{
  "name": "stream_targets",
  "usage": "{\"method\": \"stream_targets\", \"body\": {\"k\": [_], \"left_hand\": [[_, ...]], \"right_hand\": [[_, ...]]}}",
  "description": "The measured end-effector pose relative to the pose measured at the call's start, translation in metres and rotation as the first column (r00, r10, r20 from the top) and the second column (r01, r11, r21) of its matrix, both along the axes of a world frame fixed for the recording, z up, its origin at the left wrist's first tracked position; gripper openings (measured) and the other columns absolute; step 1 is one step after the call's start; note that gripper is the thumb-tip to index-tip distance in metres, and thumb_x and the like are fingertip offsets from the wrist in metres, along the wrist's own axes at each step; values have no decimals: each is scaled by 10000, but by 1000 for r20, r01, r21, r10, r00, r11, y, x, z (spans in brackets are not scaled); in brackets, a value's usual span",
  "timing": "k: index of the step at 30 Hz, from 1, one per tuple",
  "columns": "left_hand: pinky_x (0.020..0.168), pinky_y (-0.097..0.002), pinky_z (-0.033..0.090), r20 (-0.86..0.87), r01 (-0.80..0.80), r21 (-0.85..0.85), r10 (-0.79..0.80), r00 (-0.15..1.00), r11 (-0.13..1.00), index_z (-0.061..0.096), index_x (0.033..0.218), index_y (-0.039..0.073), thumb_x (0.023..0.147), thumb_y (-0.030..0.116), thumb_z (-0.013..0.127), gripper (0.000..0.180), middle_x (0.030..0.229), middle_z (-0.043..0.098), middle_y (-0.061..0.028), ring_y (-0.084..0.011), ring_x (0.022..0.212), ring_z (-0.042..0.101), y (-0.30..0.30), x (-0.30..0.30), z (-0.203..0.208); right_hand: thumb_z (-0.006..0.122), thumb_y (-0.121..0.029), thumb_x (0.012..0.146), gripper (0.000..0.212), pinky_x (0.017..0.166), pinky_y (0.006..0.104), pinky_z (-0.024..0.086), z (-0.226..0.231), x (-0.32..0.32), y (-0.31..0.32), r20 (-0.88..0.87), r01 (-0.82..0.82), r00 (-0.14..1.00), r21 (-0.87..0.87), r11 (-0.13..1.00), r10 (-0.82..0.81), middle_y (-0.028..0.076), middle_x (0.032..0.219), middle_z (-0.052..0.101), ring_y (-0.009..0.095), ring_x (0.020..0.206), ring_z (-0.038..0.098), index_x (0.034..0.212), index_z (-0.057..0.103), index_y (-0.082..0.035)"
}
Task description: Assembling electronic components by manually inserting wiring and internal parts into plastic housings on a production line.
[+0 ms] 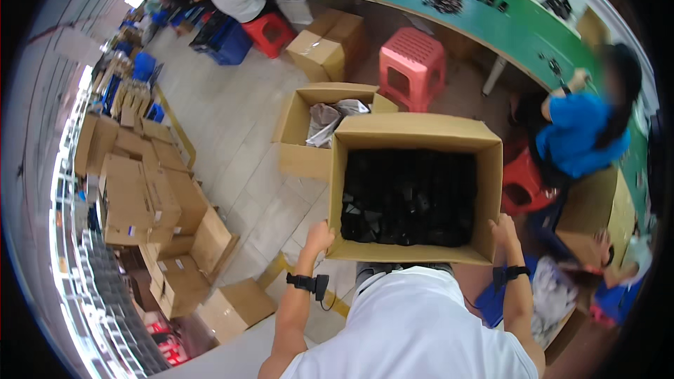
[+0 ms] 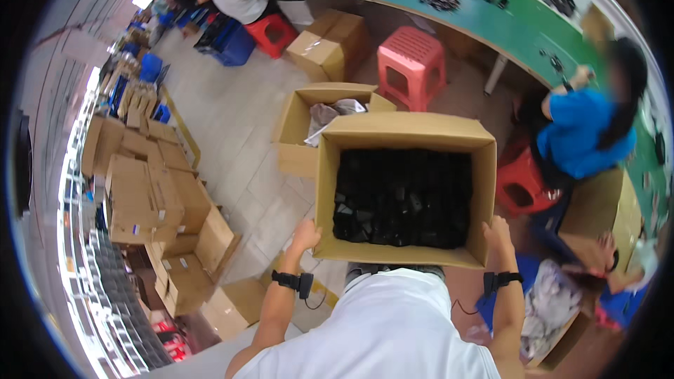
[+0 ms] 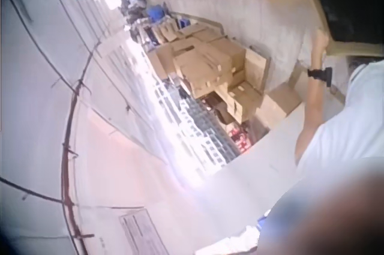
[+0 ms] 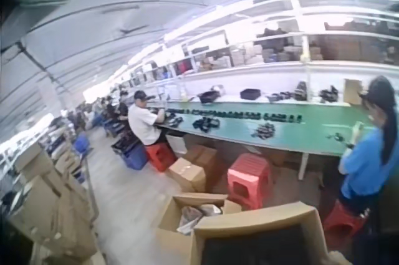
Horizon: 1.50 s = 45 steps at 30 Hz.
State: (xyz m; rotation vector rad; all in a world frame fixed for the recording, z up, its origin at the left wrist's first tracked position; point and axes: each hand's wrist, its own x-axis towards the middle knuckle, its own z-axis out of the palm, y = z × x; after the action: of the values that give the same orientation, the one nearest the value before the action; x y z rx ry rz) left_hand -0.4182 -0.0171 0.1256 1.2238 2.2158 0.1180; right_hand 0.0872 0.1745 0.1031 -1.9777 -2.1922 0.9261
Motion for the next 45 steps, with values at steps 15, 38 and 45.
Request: {"method": "stream_targets", "body": {"k": [15, 38, 45], "left_hand": [[776, -497, 496, 13, -362, 104, 363, 932, 926, 678, 947, -9, 775, 220, 601, 296, 884, 629, -304, -458, 877, 613, 133, -128, 30], [821, -478, 483, -75, -743, 109, 750, 657, 661, 665, 963, -41, 743, 218, 590, 348, 922, 627, -322, -470, 942, 596, 286, -128, 109], [839, -464, 493, -167, -575, -9, 565, 808, 818, 643, 1071, -8, 741, 225, 576, 410, 979, 639, -306, -438, 963, 616, 365, -271, 127]], "right_hand": [[640, -288, 801, 343, 770, 515, 518, 75, -217, 295, 94, -444, 894, 69, 893, 438, 300, 835, 640, 467, 824, 628, 843, 656, 52], [613, -268, 799, 302, 774, 509, 535, 60, -447, 606, -22, -780, 614, 133, 611, 789, 281, 823, 658, 434, 821, 658, 833, 675, 25], [638, -275, 802, 322, 752, 519, 537, 28, -486, 621, -66, -658, 748, 48, 751, 660, 283, 798, 655, 451, 797, 654, 811, 666, 46]]}}
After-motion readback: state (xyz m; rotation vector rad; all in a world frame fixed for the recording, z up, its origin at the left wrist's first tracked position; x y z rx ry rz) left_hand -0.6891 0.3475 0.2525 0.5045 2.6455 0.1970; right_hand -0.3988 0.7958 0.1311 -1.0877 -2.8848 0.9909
